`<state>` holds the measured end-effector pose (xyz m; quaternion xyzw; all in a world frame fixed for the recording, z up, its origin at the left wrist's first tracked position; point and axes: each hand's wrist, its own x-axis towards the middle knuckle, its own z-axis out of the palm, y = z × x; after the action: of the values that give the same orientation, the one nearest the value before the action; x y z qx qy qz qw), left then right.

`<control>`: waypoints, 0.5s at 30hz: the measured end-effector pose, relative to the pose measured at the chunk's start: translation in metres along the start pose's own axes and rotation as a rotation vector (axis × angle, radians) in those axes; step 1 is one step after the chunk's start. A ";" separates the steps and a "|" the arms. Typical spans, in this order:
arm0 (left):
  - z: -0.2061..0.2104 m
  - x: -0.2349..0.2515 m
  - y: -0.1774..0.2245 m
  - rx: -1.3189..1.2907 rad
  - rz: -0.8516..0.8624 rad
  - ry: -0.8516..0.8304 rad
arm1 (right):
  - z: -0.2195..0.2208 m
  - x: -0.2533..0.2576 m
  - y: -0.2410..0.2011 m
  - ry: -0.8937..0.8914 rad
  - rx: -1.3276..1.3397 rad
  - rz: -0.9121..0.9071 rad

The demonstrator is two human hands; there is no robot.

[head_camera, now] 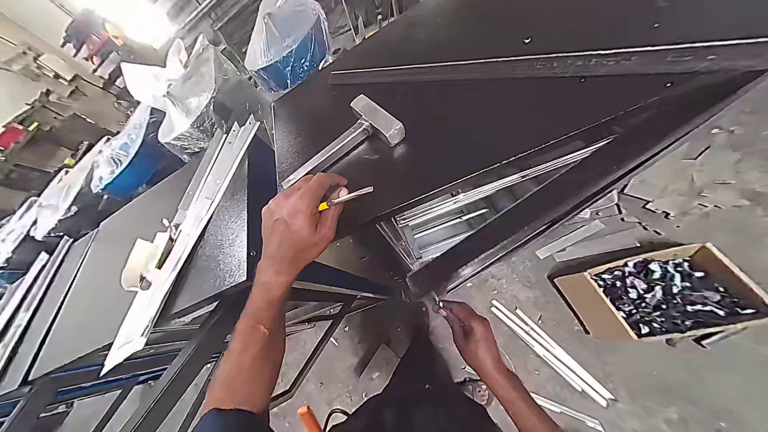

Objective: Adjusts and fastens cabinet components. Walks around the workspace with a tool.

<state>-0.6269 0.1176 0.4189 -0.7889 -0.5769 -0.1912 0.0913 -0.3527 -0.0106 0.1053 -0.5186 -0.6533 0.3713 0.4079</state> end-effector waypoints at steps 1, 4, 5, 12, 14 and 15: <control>0.000 0.001 0.001 0.003 0.003 0.000 | -0.006 -0.006 0.001 -0.010 0.014 0.015; 0.001 0.001 0.001 0.021 0.000 -0.010 | -0.006 0.000 0.003 -0.036 0.025 0.011; 0.001 0.002 0.001 0.027 0.000 -0.007 | -0.001 0.009 0.004 -0.038 0.022 -0.005; 0.003 0.000 -0.001 0.046 0.014 0.007 | 0.039 0.094 -0.012 -0.051 -0.008 0.025; 0.002 0.000 0.000 0.050 0.010 0.005 | 0.048 0.104 -0.012 -0.030 -0.007 0.008; 0.002 0.000 0.000 0.050 0.007 0.005 | 0.051 0.104 -0.010 -0.015 0.010 -0.002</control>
<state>-0.6268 0.1185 0.4174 -0.7880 -0.5784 -0.1783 0.1132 -0.4165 0.0861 0.1097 -0.5132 -0.6550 0.3780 0.4058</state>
